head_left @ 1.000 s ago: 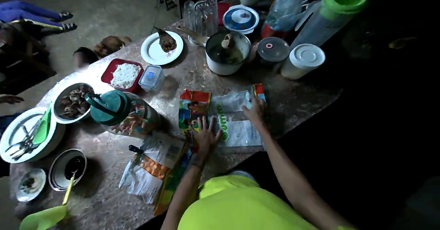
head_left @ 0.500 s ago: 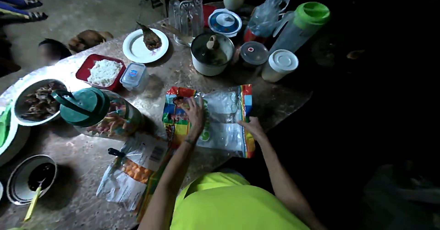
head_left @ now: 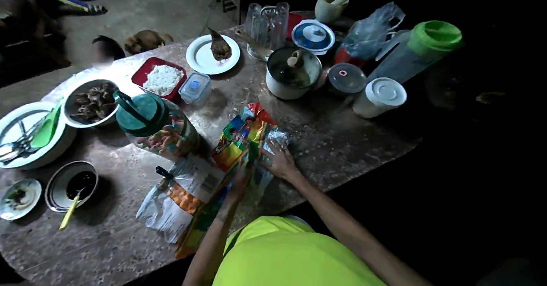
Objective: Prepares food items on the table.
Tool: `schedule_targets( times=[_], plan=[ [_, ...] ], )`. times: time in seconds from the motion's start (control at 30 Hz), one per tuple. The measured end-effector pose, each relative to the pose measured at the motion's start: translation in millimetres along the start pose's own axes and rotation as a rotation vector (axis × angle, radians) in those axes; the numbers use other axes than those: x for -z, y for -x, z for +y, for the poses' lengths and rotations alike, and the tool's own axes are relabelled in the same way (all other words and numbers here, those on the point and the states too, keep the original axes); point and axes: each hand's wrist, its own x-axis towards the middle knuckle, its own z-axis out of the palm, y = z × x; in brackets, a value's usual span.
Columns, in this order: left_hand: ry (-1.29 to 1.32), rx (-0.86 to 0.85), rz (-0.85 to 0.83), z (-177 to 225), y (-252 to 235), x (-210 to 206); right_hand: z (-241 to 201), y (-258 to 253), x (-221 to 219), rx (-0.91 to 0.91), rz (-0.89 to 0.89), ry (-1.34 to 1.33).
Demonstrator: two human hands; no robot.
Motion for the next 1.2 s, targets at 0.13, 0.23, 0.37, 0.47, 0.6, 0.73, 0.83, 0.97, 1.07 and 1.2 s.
schedule_targets(
  times=[0.13, 0.23, 0.37, 0.47, 0.6, 0.73, 0.83, 0.97, 1.07, 1.2],
  plan=[
    [0.012, -0.174, 0.201, -27.3, 22.1, -5.4, -10.4, -6.3, -19.5, -0.065, 0.071, 0.036],
    [-0.195, -0.724, 0.530, -75.7, 32.4, -25.0, -5.6, -9.8, -23.4, -0.032, 0.085, 0.046],
    [-0.761, -0.807, 0.426, -86.3, 14.2, -15.3, 1.3, -9.9, -16.8, 0.002, 0.001, 0.051],
    [-0.733, -0.776, 0.310, -69.8, -1.7, 3.9, 10.0, -5.6, -5.3, 0.044, -0.104, 0.060],
    [-0.729, -1.133, 0.386, -44.3, -31.1, -6.0, 19.0, 8.9, 10.9, 0.137, -0.316, 0.102],
    [-0.671, -0.641, 0.137, 8.4, -76.1, -29.1, 20.1, 39.3, 19.3, 0.104, -0.207, -0.407],
    [-0.741, -0.354, -0.063, 10.0, -125.5, -34.9, 36.1, 50.2, -2.8, -0.018, 0.494, -0.825],
    [-0.797, -0.429, -0.100, 16.1, -133.9, -35.7, 22.3, 83.0, -4.0, 0.138, 0.527, -0.457],
    [-0.882, -0.510, -0.010, 18.6, -138.4, -39.2, 7.5, 78.4, -7.5, 0.184, 0.217, -0.069],
    [-0.855, -0.844, 0.368, 5.2, -118.3, -54.0, 10.0, 61.9, 4.1, 0.000, 0.057, -0.081]
  ],
)
